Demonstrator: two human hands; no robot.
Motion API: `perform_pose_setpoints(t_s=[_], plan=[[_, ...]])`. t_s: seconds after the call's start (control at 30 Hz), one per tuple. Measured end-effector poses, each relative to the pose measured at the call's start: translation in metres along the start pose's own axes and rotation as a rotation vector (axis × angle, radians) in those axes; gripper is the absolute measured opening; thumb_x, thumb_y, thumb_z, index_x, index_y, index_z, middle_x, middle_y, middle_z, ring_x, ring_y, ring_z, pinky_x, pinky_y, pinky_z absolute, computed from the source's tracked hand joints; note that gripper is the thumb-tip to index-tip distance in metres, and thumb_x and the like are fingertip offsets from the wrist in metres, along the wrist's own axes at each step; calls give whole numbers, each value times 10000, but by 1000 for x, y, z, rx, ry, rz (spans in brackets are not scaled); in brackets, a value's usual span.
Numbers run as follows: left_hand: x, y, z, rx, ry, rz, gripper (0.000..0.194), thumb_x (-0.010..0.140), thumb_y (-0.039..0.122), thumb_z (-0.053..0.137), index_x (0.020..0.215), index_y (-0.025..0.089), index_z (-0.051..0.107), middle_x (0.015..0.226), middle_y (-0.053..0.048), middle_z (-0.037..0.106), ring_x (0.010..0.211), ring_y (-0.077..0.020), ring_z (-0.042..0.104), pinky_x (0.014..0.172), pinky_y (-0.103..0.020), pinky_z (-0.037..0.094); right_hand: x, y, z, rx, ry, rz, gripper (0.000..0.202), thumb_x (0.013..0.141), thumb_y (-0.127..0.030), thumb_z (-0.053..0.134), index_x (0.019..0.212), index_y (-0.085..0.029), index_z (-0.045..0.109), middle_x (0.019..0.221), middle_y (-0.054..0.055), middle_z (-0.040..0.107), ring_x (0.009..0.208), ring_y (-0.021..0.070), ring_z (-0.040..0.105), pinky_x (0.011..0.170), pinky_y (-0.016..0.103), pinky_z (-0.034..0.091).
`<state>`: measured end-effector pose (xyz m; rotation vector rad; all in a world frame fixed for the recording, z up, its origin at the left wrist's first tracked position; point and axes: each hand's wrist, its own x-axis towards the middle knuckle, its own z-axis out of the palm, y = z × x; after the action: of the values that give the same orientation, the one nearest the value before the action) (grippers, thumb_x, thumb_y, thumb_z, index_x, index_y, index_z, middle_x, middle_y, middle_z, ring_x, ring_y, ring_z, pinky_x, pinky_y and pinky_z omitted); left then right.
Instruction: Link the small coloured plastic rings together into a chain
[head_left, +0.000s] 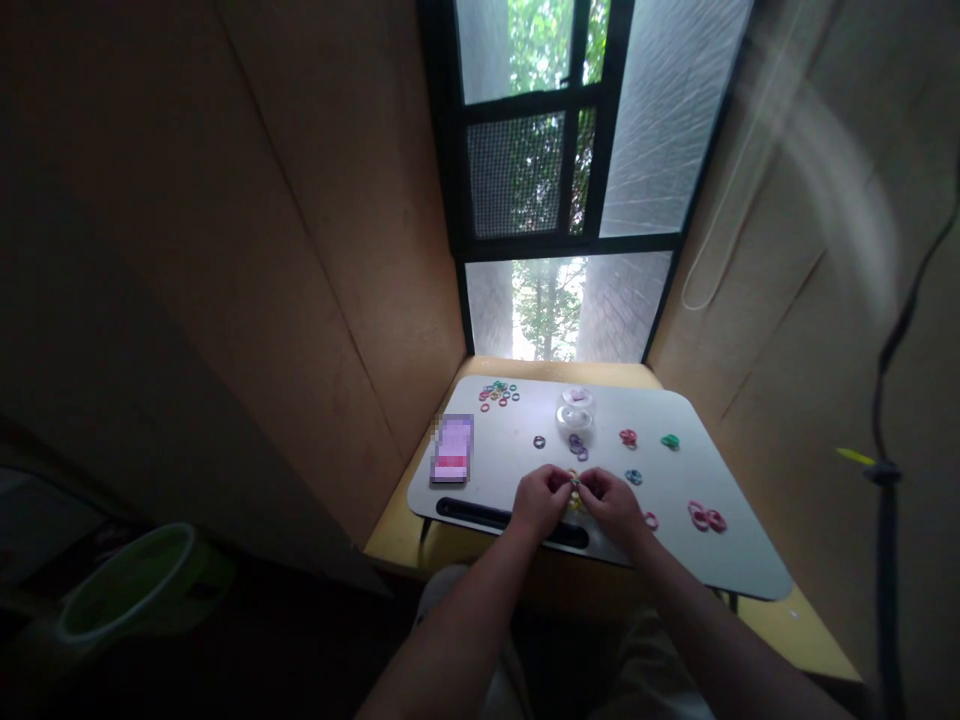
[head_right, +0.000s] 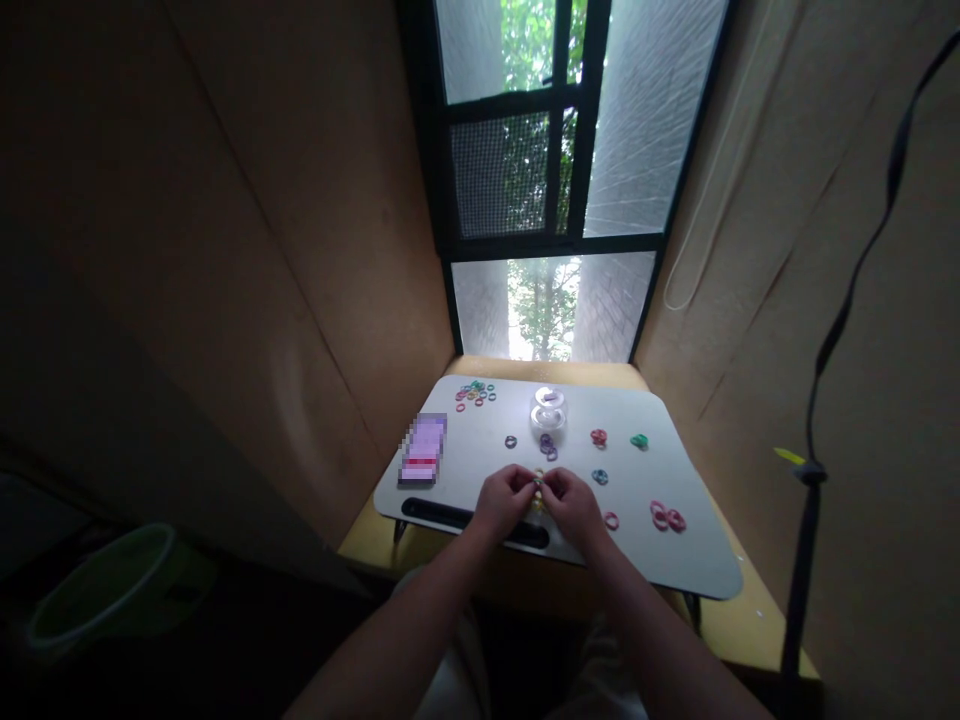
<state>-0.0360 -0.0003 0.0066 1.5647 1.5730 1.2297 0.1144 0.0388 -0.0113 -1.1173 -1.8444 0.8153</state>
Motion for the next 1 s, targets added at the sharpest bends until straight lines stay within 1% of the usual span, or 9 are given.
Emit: perform_pose_setpoints(t_s=[0.2, 0.3, 0.43, 0.53, 0.63, 0.8, 0.93, 1.0], plan=[[-2, -1, 1, 11, -7, 13, 176, 792, 321, 615, 827, 162, 678, 726, -14, 689, 642, -125, 600, 605, -221, 450, -6, 3, 1, 15, 61, -10, 158, 801, -352, 564, 761, -200, 574, 681, 15, 620, 621, 165, 564, 593, 269, 444], [-2, -3, 2, 3, -26, 43, 185, 819, 308, 572, 827, 164, 687, 716, -13, 688, 635, -124, 596, 610, -222, 454, -7, 0, 1, 10, 86, -4, 133, 792, -332, 557, 749, -207, 555, 656, 3, 597, 610, 162, 550, 585, 265, 434], [-2, -4, 1, -34, -65, 70, 194, 824, 276, 559, 887, 171, 709, 781, -26, 711, 675, -132, 622, 650, -230, 479, -7, -6, 1, 8, 98, 11, 110, 780, -306, 551, 734, -207, 538, 635, -10, 574, 590, 152, 535, 567, 255, 418], [-2, -4, 1, -40, -74, 86, 219, 817, 282, 576, 941, 174, 720, 818, -38, 724, 703, -145, 639, 672, -241, 497, -8, -9, 1, 6, 106, 9, 124, 781, -304, 547, 708, -206, 525, 620, -14, 556, 577, 146, 517, 553, 248, 401], [-2, -4, 1, -60, -82, 99, 226, 804, 283, 597, 953, 172, 726, 835, -47, 730, 723, -154, 651, 684, -247, 509, -7, -8, 1, -6, 124, 4, 144, 776, -299, 547, 675, -208, 501, 603, -18, 535, 565, 141, 495, 539, 244, 383], [-3, -2, 0, -142, -128, 66, 243, 796, 282, 615, 978, 157, 714, 938, -78, 731, 725, -152, 658, 629, -230, 515, -7, -7, 3, -31, 148, 10, 180, 777, -313, 550, 652, -214, 467, 577, -30, 496, 549, 137, 470, 523, 244, 362], [-4, -1, -1, -184, -165, 67, 271, 794, 272, 618, 1027, 167, 708, 950, -77, 731, 731, -149, 653, 617, -222, 512, -9, -7, 2, -47, 136, 5, 165, 765, -291, 544, 651, -219, 448, 569, -39, 474, 544, 134, 460, 519, 241, 352], [-5, -1, -2, -183, -164, 68, 272, 787, 257, 619, 1030, 175, 711, 929, -68, 734, 725, -149, 650, 615, -222, 506, -9, -8, 2, -58, 124, -1, 144, 759, -275, 543, 661, -218, 453, 573, -40, 474, 547, 133, 461, 524, 240, 355]])
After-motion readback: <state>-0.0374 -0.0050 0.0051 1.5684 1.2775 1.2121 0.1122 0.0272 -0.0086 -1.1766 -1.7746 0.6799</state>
